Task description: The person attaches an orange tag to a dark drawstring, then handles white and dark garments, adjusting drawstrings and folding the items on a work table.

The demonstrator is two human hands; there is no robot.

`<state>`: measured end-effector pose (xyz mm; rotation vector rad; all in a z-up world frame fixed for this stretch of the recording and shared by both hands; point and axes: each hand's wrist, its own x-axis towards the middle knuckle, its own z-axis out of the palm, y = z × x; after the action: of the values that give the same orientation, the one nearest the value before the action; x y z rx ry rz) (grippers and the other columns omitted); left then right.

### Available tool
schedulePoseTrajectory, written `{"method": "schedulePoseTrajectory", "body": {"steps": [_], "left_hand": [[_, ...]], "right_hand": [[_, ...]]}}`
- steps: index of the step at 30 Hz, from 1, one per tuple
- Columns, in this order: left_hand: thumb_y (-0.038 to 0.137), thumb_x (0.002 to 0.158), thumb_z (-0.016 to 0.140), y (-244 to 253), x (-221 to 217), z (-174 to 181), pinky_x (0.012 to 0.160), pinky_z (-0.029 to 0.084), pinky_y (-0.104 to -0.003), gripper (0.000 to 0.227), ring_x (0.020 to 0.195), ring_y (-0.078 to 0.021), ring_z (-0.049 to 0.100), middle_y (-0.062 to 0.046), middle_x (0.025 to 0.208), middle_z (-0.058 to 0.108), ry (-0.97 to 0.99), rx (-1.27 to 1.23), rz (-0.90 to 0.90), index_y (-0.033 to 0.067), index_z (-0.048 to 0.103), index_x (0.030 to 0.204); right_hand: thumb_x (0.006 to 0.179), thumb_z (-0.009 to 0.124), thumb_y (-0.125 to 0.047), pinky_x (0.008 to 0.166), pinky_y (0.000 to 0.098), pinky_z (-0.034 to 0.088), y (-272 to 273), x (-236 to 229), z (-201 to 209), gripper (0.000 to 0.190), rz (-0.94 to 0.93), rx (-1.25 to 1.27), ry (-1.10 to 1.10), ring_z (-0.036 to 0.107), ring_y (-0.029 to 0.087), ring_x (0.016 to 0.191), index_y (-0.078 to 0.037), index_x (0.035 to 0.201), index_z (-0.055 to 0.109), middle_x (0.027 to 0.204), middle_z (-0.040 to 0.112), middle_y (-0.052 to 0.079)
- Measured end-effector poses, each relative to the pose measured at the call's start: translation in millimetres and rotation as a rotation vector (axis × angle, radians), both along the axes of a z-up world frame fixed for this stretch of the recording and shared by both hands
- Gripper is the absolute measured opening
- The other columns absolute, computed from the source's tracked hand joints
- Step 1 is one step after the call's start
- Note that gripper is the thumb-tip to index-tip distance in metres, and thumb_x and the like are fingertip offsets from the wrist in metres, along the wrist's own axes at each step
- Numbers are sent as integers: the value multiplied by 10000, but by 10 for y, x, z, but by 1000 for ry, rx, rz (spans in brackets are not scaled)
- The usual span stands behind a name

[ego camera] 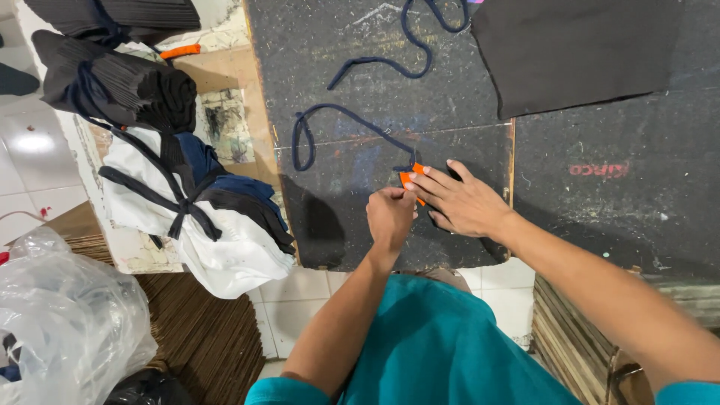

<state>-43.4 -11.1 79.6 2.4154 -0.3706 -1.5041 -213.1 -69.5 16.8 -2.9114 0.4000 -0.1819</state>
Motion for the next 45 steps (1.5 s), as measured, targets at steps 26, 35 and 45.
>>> {"method": "schedulePoseTrajectory", "body": {"steps": [26, 35, 45], "left_hand": [[246, 795, 640, 93, -126, -266, 697, 584, -418, 204, 784, -292, 774, -50, 690, 745, -90, -7, 89, 144, 780, 903], [209, 761, 643, 130, -198, -318, 699, 587, -371, 220, 754, -230, 774, -37, 669, 754, -78, 15, 183, 140, 798, 900], [31, 749, 682, -1, -252, -186, 648, 645, -313, 155, 688, -222, 769, -223, 735, 749, 39, -73, 523, -55, 721, 871]], "right_hand": [[1019, 428, -432, 1179, 524, 312, -186, 22, -135, 494, 136, 25, -104, 426, 256, 1443, -94, 1324, 619, 1558, 500, 76], [1013, 448, -413, 1181, 540, 316, -164, 22, -193, 539, 108, -9, -162, 432, 237, 1440, -146, 1471, 545, 1607, 472, 35], [998, 451, -350, 1152, 543, 320, -216, 56, -184, 448, 131, 25, -169, 470, 240, 1387, -124, 1345, 621, 1534, 534, 19]]}}
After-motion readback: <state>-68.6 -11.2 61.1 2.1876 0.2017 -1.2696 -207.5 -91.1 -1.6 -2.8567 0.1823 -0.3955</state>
